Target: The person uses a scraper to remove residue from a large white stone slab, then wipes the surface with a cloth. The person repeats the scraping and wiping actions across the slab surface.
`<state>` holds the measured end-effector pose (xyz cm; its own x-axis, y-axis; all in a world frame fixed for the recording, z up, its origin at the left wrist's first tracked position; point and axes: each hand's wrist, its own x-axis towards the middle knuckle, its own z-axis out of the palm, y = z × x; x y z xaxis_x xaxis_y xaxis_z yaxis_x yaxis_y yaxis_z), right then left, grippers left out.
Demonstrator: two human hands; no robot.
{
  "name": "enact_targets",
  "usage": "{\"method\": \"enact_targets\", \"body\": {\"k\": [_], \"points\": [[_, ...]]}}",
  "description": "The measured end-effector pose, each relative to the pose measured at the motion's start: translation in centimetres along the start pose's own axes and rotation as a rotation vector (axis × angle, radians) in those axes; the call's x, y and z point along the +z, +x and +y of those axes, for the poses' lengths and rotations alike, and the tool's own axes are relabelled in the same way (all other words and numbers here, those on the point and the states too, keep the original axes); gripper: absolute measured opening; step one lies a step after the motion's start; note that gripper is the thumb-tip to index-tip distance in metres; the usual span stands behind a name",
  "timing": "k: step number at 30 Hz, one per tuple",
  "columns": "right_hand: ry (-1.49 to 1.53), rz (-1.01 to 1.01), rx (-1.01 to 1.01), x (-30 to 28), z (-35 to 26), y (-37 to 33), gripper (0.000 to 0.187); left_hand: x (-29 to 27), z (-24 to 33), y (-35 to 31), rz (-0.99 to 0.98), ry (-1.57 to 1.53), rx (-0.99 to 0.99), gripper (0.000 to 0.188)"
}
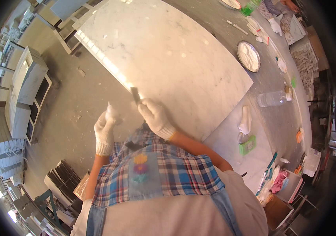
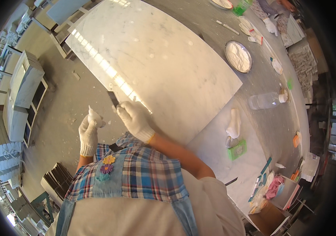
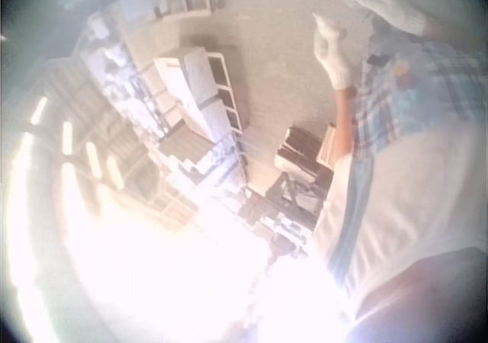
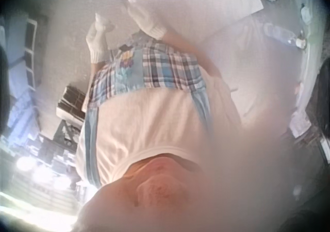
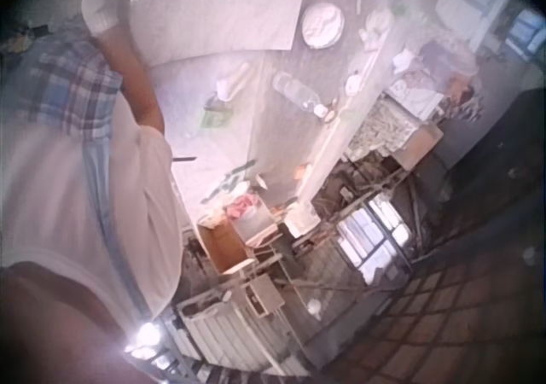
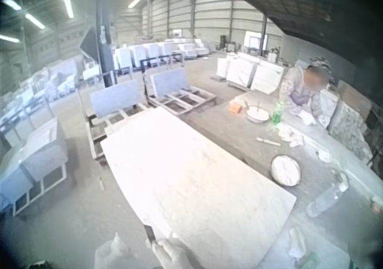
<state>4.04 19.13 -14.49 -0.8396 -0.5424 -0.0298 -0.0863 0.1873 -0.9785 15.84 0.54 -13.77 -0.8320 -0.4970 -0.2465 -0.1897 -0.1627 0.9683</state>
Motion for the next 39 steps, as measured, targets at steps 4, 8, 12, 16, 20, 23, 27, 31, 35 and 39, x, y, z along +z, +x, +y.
{"method": "enact_targets", "body": {"k": [4,8,12,16,20,23,27,31,35,39], "points": [[-0.104,0.278,-0.191,-2.7,0.7,0.7,0.028,-0.9,1.0,0.4,-0.021,0.02,0.06,0.046],[0.035,0.434,0.068,-7.0,1.2,0.3,0.025,0.2,0.1,0.1,-0.028,0.041,-0.04,0.041],[-0.45,0.361,0.02,-9.5,1.1,-0.1,0.021,1.7,0.0,-0.3,-0.121,0.033,-0.183,0.041],[-0.637,0.312,0.051,-9.0,1.1,0.6,0.021,2.9,1.0,-0.1,-0.207,0.092,-0.253,0.043],[-0.616,0.276,0.147,-8.2,1.1,1.8,0.025,3.6,1.9,-0.3,-0.254,0.062,-0.284,0.042],[-0.726,0.287,0.031,-8.3,1.1,2.3,0.023,3.9,2.2,-0.3,-0.301,0.032,-0.305,0.041],[-0.738,0.287,-0.008,-8.1,1.2,3.4,0.024,4.1,2.6,0.0,-0.322,0.051,-0.299,0.041],[-0.701,0.3,-0.074,-7.7,0.9,3.8,0.024,4.1,3.1,0.4,-0.34,0.111,-0.301,0.041],[-0.707,0.136,-0.078,-5.8,0.8,4.4,0.022,4.0,2.8,0.8,-0.331,0.108,-0.284,0.041],[-0.738,0.065,-0.119,-2.9,0.9,5.4,0.021,3.5,2.0,1.2,-0.303,0.028,-0.28,0.047]]}}
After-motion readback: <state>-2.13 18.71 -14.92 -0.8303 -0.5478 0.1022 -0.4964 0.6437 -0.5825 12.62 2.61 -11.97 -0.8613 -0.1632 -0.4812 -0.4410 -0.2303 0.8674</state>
